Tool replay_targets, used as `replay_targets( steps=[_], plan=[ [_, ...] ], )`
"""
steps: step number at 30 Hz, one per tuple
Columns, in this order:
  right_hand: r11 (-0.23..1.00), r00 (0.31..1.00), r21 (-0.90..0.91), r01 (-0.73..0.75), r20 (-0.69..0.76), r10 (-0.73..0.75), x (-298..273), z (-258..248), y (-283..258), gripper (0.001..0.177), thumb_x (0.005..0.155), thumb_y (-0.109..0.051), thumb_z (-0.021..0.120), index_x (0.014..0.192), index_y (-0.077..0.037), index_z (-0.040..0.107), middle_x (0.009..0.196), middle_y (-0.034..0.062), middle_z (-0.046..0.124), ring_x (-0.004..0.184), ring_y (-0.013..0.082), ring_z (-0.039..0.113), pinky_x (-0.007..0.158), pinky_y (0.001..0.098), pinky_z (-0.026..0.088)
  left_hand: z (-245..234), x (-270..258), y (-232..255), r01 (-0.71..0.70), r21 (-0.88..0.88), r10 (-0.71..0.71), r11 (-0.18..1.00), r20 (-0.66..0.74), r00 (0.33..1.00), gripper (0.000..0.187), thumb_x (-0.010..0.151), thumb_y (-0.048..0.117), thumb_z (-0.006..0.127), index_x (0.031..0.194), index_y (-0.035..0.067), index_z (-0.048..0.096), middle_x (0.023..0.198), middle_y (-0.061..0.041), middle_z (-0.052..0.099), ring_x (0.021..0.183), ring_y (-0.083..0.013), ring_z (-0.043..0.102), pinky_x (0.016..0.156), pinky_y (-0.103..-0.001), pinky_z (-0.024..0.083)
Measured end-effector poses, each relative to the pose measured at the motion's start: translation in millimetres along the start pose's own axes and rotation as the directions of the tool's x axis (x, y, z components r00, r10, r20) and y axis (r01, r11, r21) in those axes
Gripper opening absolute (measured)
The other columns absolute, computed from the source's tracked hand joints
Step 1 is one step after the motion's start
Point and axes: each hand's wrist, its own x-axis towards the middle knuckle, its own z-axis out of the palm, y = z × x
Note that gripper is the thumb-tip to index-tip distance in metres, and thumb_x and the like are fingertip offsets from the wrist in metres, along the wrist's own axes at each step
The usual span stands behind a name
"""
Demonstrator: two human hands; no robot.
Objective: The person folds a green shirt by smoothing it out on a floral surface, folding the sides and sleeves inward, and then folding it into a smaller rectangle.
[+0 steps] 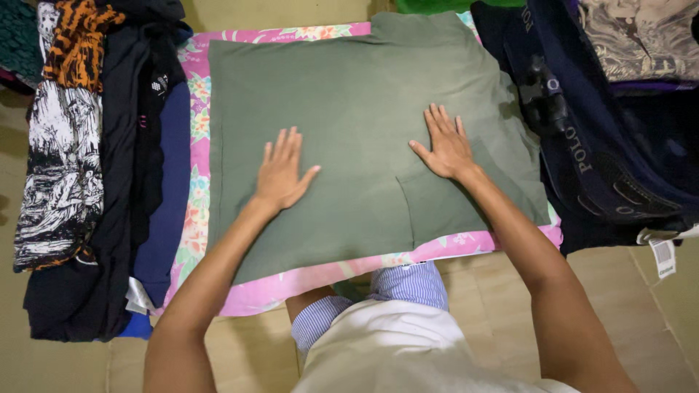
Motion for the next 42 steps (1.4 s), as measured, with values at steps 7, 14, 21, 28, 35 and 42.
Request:
replay_targets(
  steps=[7, 14, 21, 28, 35, 42],
  plan=[
    [1.000, 1.000, 0.014, -0.024, -0.018, 0.024, 4.4, 0.7, 14.8, 0.088, 0.098, -0.059, 0.051, 0.158, 0.002, 0.029, 0.169, 0.0159, 0.022, 0.157, 0.0308, 0.017, 0.125, 0.0511, 0.014, -14.3, -22.7, -36.6, 0.158, 0.051, -0.153, 0.986, -0.079, 0.985, 0.086, 0.099, 0.056, 0.052, 0.156, -0.006, 0.033, 0.166, -0.028, 0.023, 0.154, -0.0443, 0.017, 0.123, -0.056, 0.017],
    [0.985, 0.963, 0.150, 0.090, -0.264, -0.048, 25.0, -13.9, 48.2, 0.040, 0.095, -0.028, 0.069, 0.123, 0.000, 0.068, 0.131, 0.0188, 0.066, 0.124, 0.0376, 0.059, 0.103, 0.0482, 0.049, -26.6, 3.0, -33.5, 0.137, -0.037, -0.142, 0.990, -0.307, 0.941, 0.055, 0.101, 0.040, 0.063, 0.134, -0.005, 0.063, 0.140, -0.023, 0.055, 0.132, -0.0408, 0.047, 0.109, -0.054, 0.039],
    [0.978, 0.900, 0.106, 0.179, -0.418, -0.119, 84.4, -15.8, 69.7, 0.029, 0.092, -0.019, 0.070, 0.116, -0.003, 0.071, 0.118, 0.0182, 0.070, 0.115, 0.0384, 0.063, 0.095, 0.0486, 0.052, -9.1, 97.1, -19.1, 0.063, -0.036, -0.071, 0.997, -0.353, 0.933, 0.037, 0.099, 0.034, 0.068, 0.113, 0.001, 0.073, 0.124, -0.018, 0.063, 0.117, -0.0390, 0.052, 0.099, -0.052, 0.043],
    [0.984, 0.903, 0.032, 0.174, -0.404, -0.146, 154.8, 5.1, 97.3, 0.048, 0.093, -0.023, 0.069, 0.133, 0.002, 0.061, 0.138, 0.0222, 0.061, 0.135, 0.0415, 0.050, 0.111, 0.0509, 0.041, 24.0, 234.6, -6.2, -0.028, -0.090, -0.006, 0.996, -0.360, 0.933, 0.034, 0.098, 0.032, 0.070, 0.106, -0.001, 0.072, 0.118, -0.020, 0.063, 0.111, -0.0401, 0.053, 0.095, -0.052, 0.045],
    [0.998, 0.949, 0.006, 0.060, -0.309, -0.055, 193.5, 24.7, 121.9, 0.061, 0.098, -0.031, 0.059, 0.146, 0.006, 0.050, 0.156, 0.0224, 0.047, 0.149, 0.0384, 0.036, 0.121, 0.0526, 0.028, 56.8, 348.6, 15.7, -0.078, -0.145, 0.015, 0.986, -0.393, 0.919, 0.027, 0.096, 0.026, 0.068, 0.106, 0.002, 0.073, 0.116, -0.019, 0.062, 0.113, -0.0403, 0.052, 0.094, -0.053, 0.045],
    [0.999, 0.950, 0.030, -0.017, -0.310, 0.026, 195.4, 32.7, 123.1, 0.062, 0.101, -0.036, 0.054, 0.147, 0.006, 0.049, 0.158, 0.0220, 0.044, 0.150, 0.0362, 0.035, 0.122, 0.0535, 0.026, 99.1, 421.7, 21.5, -0.086, -0.027, 0.071, 0.996, -0.343, 0.936, 0.036, 0.095, 0.028, 0.065, 0.115, -0.002, 0.069, 0.120, -0.021, 0.062, 0.114, -0.0398, 0.050, 0.093, -0.054, 0.043]
  ],
)
